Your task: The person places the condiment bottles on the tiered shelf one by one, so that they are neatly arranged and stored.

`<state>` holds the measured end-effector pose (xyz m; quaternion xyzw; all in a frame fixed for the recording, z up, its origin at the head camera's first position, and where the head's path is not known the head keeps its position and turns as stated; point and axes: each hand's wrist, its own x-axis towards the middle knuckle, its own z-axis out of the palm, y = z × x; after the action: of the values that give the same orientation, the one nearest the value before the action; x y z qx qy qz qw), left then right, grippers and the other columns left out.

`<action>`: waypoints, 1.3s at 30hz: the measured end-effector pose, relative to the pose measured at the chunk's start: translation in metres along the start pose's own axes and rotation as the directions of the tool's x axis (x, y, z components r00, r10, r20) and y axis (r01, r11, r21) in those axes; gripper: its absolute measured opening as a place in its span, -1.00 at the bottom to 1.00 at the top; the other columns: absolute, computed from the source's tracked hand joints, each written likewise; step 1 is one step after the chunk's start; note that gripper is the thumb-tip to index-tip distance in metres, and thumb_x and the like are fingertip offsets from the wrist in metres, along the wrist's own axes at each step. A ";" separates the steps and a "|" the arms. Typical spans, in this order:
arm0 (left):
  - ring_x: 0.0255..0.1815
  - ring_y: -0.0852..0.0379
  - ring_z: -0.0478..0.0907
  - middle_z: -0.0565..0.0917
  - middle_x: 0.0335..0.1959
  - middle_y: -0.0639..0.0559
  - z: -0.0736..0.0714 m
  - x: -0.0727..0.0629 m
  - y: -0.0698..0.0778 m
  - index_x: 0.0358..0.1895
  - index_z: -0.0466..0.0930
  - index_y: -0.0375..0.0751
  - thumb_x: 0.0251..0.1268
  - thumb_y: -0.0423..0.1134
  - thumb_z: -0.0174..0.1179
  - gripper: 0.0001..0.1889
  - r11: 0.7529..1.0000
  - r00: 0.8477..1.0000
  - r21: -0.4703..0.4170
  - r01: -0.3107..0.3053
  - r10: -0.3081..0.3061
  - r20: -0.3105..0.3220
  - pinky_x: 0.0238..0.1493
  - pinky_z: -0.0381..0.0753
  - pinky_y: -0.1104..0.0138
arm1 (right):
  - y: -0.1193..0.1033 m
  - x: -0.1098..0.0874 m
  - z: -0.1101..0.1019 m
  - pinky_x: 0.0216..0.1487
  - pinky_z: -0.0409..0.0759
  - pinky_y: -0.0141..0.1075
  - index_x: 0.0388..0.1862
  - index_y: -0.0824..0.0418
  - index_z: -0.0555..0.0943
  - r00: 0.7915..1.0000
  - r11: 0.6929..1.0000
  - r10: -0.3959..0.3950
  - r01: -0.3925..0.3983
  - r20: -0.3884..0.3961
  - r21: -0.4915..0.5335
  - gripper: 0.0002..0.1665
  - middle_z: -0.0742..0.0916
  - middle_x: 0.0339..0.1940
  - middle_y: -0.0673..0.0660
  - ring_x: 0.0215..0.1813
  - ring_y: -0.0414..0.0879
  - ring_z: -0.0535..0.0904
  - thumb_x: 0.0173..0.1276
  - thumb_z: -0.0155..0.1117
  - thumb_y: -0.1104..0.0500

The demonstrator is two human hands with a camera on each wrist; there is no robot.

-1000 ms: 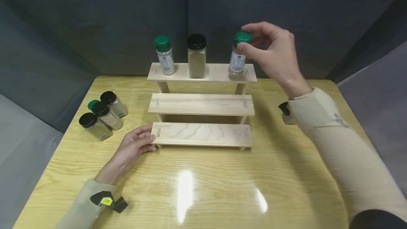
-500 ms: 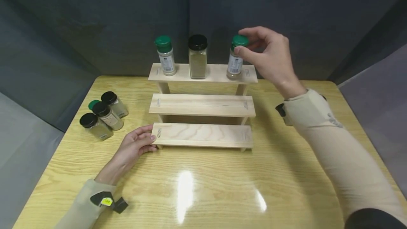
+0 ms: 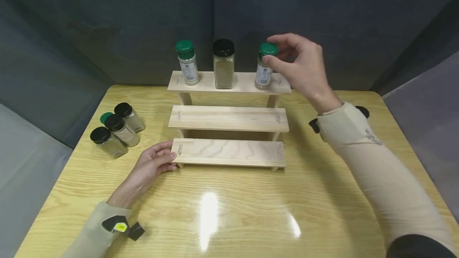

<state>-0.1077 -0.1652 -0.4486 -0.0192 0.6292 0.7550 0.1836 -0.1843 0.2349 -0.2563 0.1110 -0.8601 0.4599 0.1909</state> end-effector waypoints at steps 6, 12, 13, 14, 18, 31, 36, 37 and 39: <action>-0.28 0.15 0.71 0.69 -0.11 -0.06 0.000 0.000 0.000 0.56 0.22 -0.62 0.63 -0.59 0.12 -0.45 1.000 1.000 0.008 -0.004 0.004 0.007 -0.15 0.84 0.37 | 0.001 0.000 0.000 -0.05 0.65 -0.45 0.32 0.11 0.77 1.000 1.000 -0.006 0.006 -0.001 0.018 -0.54 0.78 -0.03 -0.03 -0.08 -0.15 0.71 0.46 0.55 0.17; -0.27 0.15 0.71 0.69 -0.10 -0.06 -0.001 -0.001 0.000 0.57 0.21 -0.62 0.63 -0.58 0.12 -0.44 1.000 1.000 0.008 -0.004 0.004 0.013 -0.15 0.83 0.37 | 0.003 0.000 0.001 -0.05 0.64 -0.44 0.33 0.11 0.76 1.000 1.000 -0.002 0.002 -0.006 0.026 -0.52 0.78 -0.01 -0.03 -0.06 -0.15 0.70 0.45 0.56 0.18; -0.27 0.16 0.71 0.69 -0.10 -0.06 -0.001 -0.001 0.000 0.57 0.21 -0.62 0.63 -0.58 0.12 -0.44 1.000 1.000 0.008 -0.003 0.003 0.014 -0.15 0.83 0.37 | 0.003 -0.001 0.001 -0.05 0.64 -0.44 0.33 0.11 0.76 1.000 1.000 -0.002 0.002 -0.007 0.025 -0.52 0.78 -0.01 -0.03 -0.06 -0.14 0.70 0.45 0.56 0.18; -0.27 0.16 0.71 0.69 -0.10 -0.06 0.000 -0.001 0.000 0.57 0.21 -0.62 0.63 -0.58 0.12 -0.44 1.000 1.000 0.009 -0.004 0.004 0.015 -0.15 0.83 0.37 | 0.003 -0.001 0.001 -0.05 0.63 -0.44 0.33 0.12 0.76 1.000 1.000 -0.003 0.003 -0.009 0.024 -0.51 0.78 -0.01 -0.03 -0.05 -0.14 0.69 0.45 0.56 0.18; -0.27 0.16 0.71 0.69 -0.10 -0.06 0.000 0.000 0.000 0.57 0.21 -0.61 0.64 -0.57 0.12 -0.44 1.000 1.000 0.010 -0.006 0.005 0.015 -0.15 0.83 0.37 | 0.004 -0.001 0.002 -0.05 0.62 -0.43 0.34 0.14 0.75 1.000 1.000 -0.011 0.012 -0.013 0.026 -0.50 0.78 0.01 -0.03 -0.05 -0.14 0.69 0.44 0.57 0.19; -0.29 0.13 0.73 0.69 -0.12 -0.05 0.000 0.002 -0.001 0.55 0.24 -0.61 0.61 -0.60 0.12 -0.45 1.000 1.000 -0.001 0.007 -0.007 -0.005 -0.17 0.84 0.37 | 0.003 -0.003 0.000 -0.03 0.64 -0.43 0.37 0.11 0.73 1.000 0.998 -0.020 0.020 -0.011 0.053 -0.46 0.78 0.04 0.00 -0.04 -0.12 0.70 0.42 0.58 0.22; -0.28 0.13 0.73 0.69 -0.12 -0.05 0.000 0.001 -0.001 0.55 0.24 -0.61 0.62 -0.60 0.12 -0.46 1.000 1.000 -0.002 0.006 -0.006 -0.001 -0.17 0.83 0.37 | 0.003 -0.006 -0.003 -0.02 0.65 -0.43 0.38 0.09 0.73 1.000 0.998 -0.011 0.013 -0.019 0.067 -0.44 0.77 0.07 0.01 -0.01 -0.11 0.72 0.42 0.58 0.23; -0.28 0.13 0.73 0.69 -0.12 -0.05 0.000 0.001 -0.001 0.56 0.24 -0.61 0.62 -0.60 0.12 -0.45 1.000 1.000 0.000 0.004 -0.004 0.002 -0.16 0.83 0.37 | 0.003 -0.006 -0.004 -0.03 0.65 -0.43 0.38 0.09 0.73 1.000 0.998 -0.013 0.014 -0.024 0.068 -0.44 0.77 0.07 0.01 -0.01 -0.12 0.73 0.42 0.58 0.24; -0.28 0.14 0.72 0.70 -0.11 -0.05 0.000 0.001 0.000 0.56 0.23 -0.61 0.62 -0.59 0.12 -0.45 1.000 1.000 0.003 0.001 -0.001 0.004 -0.16 0.83 0.37 | 0.002 -0.008 -0.007 -0.03 0.66 -0.43 0.38 0.10 0.73 0.999 0.998 -0.016 0.018 -0.034 0.068 -0.44 0.77 0.07 0.02 0.00 -0.12 0.73 0.42 0.58 0.26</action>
<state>-0.1081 -0.1652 -0.4492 -0.0179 0.6301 0.7539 0.1854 -0.1768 0.2418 -0.2578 0.1171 -0.8395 0.4894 0.2050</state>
